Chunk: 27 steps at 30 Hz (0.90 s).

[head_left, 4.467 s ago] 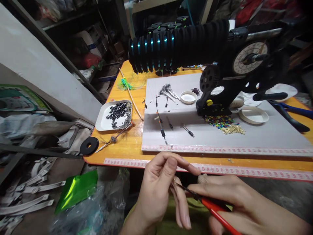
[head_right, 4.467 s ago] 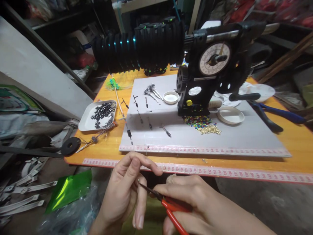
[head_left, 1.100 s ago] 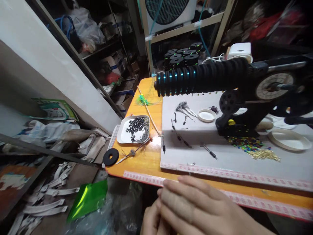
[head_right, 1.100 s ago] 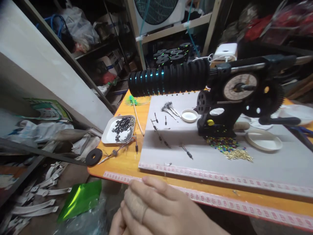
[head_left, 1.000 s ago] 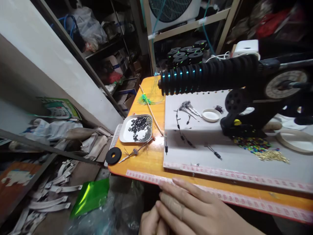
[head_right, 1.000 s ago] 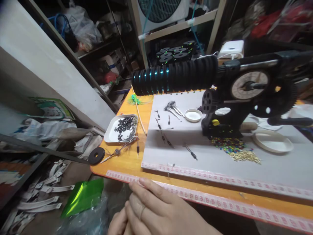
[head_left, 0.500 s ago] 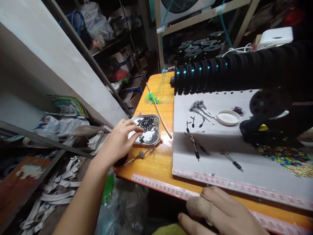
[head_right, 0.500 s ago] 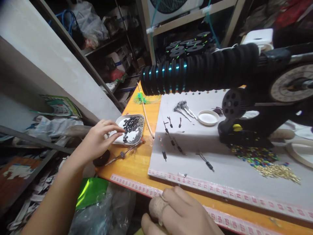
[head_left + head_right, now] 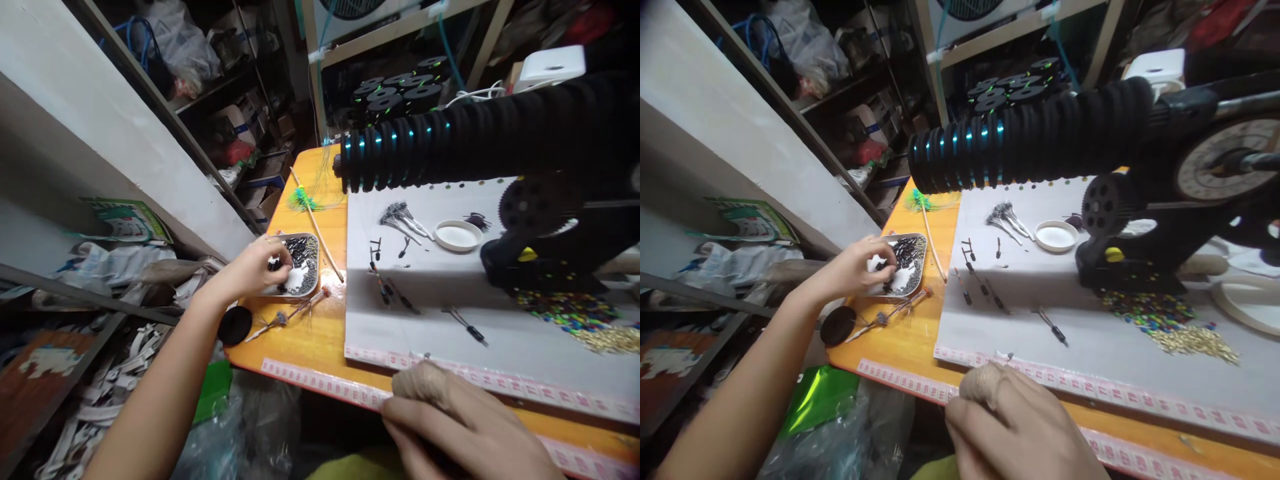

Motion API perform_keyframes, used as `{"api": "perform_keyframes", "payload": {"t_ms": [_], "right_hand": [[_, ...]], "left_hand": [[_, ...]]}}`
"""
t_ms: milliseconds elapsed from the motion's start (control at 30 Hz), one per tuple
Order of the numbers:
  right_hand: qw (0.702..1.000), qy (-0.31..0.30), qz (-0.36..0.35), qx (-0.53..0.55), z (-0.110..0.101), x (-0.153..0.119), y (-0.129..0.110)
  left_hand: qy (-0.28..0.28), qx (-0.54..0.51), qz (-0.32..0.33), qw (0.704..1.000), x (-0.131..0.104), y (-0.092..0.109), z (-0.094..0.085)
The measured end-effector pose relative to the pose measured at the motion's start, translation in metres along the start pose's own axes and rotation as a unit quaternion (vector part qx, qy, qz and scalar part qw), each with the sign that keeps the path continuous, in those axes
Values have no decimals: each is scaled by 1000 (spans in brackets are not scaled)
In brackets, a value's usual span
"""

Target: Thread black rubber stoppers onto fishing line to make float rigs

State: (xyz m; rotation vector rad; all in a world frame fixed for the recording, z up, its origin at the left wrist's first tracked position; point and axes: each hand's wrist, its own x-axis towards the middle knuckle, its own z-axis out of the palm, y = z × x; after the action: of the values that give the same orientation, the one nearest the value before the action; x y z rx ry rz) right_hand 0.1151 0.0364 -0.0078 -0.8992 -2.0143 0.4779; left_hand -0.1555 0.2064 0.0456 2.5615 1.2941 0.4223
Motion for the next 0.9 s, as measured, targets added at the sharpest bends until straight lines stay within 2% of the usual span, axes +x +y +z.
{"api": "perform_keyframes", "payload": {"t_ms": [67, 133, 167, 200, 233, 300, 333, 367, 433, 467, 500, 567, 633, 700, 900], "right_hand": [[999, 15, 20, 31, -3, 6, -3], [997, 20, 51, 56, -6, 11, -6], [995, 24, 66, 67, -8, 12, -8], [994, 28, 77, 76, -8, 13, -9], [992, 33, 85, 83, -9, 14, -11], [991, 42, 88, 92, -10, 14, -13], [990, 45, 90, 96, -10, 14, -15], [990, 44, 93, 101, -11, 14, -17], [986, 30, 109, 121, -12, 14, -20], [983, 20, 118, 136, -13, 15, -22], [981, 12, 125, 151, -15, 15, -24], [977, 7, 128, 171, -17, 16, -27], [975, 9, 126, 181, -17, 16, -29], [974, 1, 128, 187, -17, 16, -30], [973, -29, 137, 186, -15, 13, -28]], "left_hand": [[82, 9, -34, 996, -12, 11, -4], [166, -11, -59, 984, -31, 35, 0], [232, -85, -63, 967, -41, 51, 5], [263, -174, -66, 947, -51, 69, 14], [269, -258, -68, 926, -61, 88, 24], [238, -408, -109, 875, -77, 123, 51], [230, -485, -133, 833, -83, 138, 65], [216, -571, -162, 775, -86, 150, 78], [192, -718, -203, 637, -90, 166, 100], [182, -765, -218, 579, -91, 170, 108], [176, -797, -227, 531, -91, 173, 114], [168, -832, -235, 473, -92, 177, 120], [161, -850, -233, 444, -94, 179, 122], [151, -860, -231, 428, -96, 181, 123], [130, -870, -233, 415, -99, 182, 125]]}}
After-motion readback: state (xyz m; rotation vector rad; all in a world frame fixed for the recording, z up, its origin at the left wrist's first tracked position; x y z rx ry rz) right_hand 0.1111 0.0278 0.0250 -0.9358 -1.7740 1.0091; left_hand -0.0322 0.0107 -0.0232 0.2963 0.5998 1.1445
